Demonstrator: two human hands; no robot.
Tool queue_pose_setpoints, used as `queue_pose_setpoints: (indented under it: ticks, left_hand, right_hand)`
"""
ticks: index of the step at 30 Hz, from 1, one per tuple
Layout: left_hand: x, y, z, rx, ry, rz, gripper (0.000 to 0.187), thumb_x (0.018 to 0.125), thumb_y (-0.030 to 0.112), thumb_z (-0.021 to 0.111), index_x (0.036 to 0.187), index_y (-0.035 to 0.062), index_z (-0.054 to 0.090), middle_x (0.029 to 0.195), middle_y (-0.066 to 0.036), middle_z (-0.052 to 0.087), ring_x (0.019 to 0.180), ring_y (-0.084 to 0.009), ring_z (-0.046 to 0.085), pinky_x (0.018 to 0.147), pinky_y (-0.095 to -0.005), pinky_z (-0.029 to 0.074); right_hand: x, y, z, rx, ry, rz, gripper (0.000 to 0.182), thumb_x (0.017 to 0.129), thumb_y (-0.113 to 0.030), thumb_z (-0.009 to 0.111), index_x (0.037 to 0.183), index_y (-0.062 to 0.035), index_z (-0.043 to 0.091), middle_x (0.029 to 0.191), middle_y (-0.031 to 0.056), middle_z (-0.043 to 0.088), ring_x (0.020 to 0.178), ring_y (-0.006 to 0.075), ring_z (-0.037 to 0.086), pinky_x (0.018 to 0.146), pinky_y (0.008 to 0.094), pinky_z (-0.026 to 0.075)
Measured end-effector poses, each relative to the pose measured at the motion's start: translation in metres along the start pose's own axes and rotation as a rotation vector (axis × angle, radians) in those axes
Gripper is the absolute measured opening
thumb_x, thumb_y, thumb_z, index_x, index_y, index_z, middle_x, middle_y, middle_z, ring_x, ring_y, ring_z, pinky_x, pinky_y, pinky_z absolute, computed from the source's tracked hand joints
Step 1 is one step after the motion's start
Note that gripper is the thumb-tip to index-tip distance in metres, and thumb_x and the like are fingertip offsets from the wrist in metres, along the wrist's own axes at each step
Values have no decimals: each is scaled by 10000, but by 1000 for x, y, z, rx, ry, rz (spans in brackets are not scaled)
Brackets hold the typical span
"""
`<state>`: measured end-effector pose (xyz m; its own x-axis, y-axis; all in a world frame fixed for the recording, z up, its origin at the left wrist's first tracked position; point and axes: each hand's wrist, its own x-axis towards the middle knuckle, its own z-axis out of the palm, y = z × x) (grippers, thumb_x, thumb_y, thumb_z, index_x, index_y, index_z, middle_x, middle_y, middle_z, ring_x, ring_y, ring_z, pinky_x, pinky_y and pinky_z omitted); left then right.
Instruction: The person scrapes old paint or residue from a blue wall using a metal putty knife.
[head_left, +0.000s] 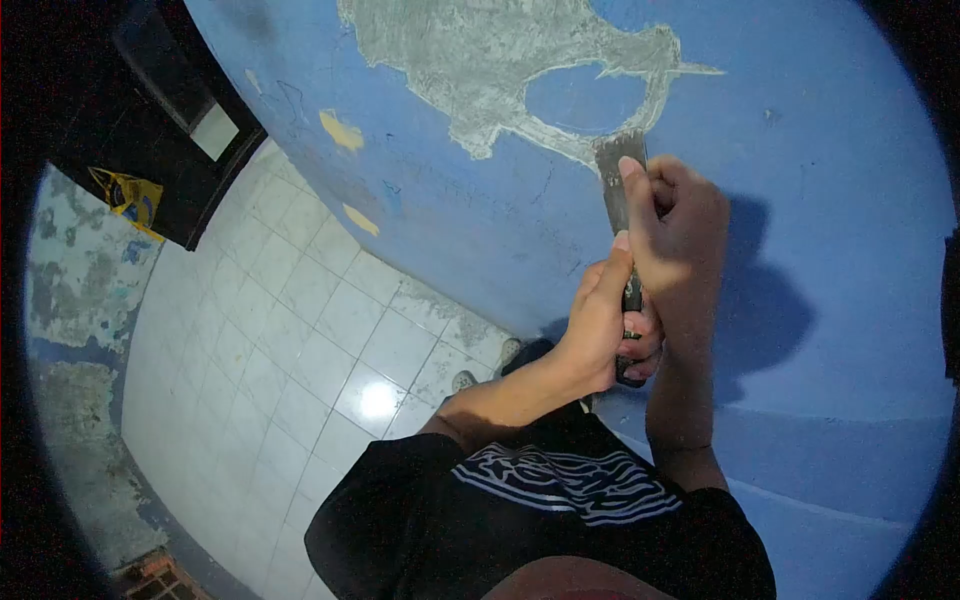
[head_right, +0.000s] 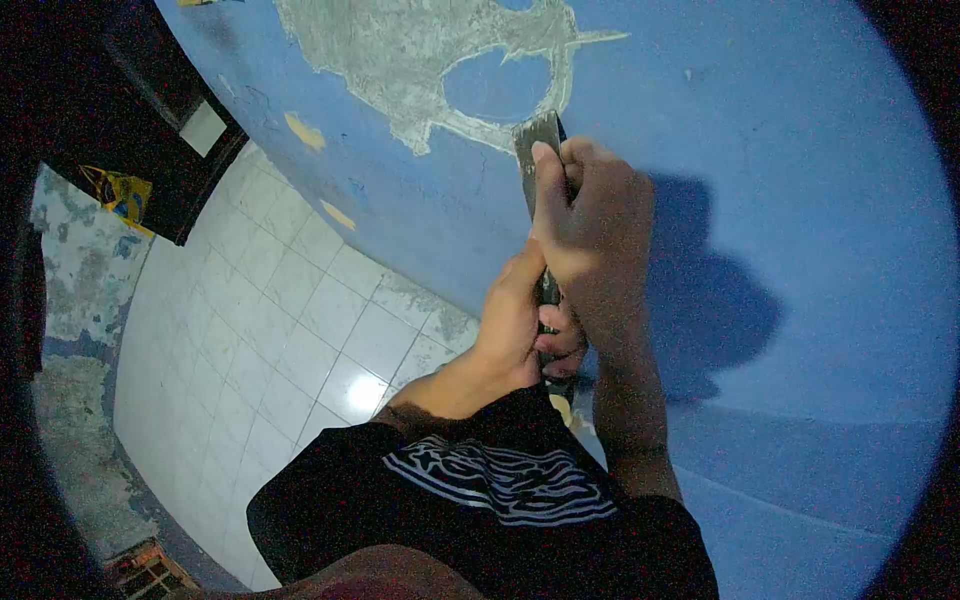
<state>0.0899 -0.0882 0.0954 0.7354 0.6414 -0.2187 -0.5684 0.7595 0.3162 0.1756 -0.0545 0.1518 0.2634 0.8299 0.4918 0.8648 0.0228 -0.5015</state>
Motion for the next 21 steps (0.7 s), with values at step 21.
queue_pose_setpoints:
  ticks: [21]
  left_hand:
    - [6,-7,9,-43,-44,16,422,1027,495,350,830,147,484,498,44,304,318,-82,252,291,-261,220]
  right_hand:
    - [14,11,-1,-149,8,-202,263,882,-170,655,682,-25,564,645,194,589,646,398,606,637,473,476]
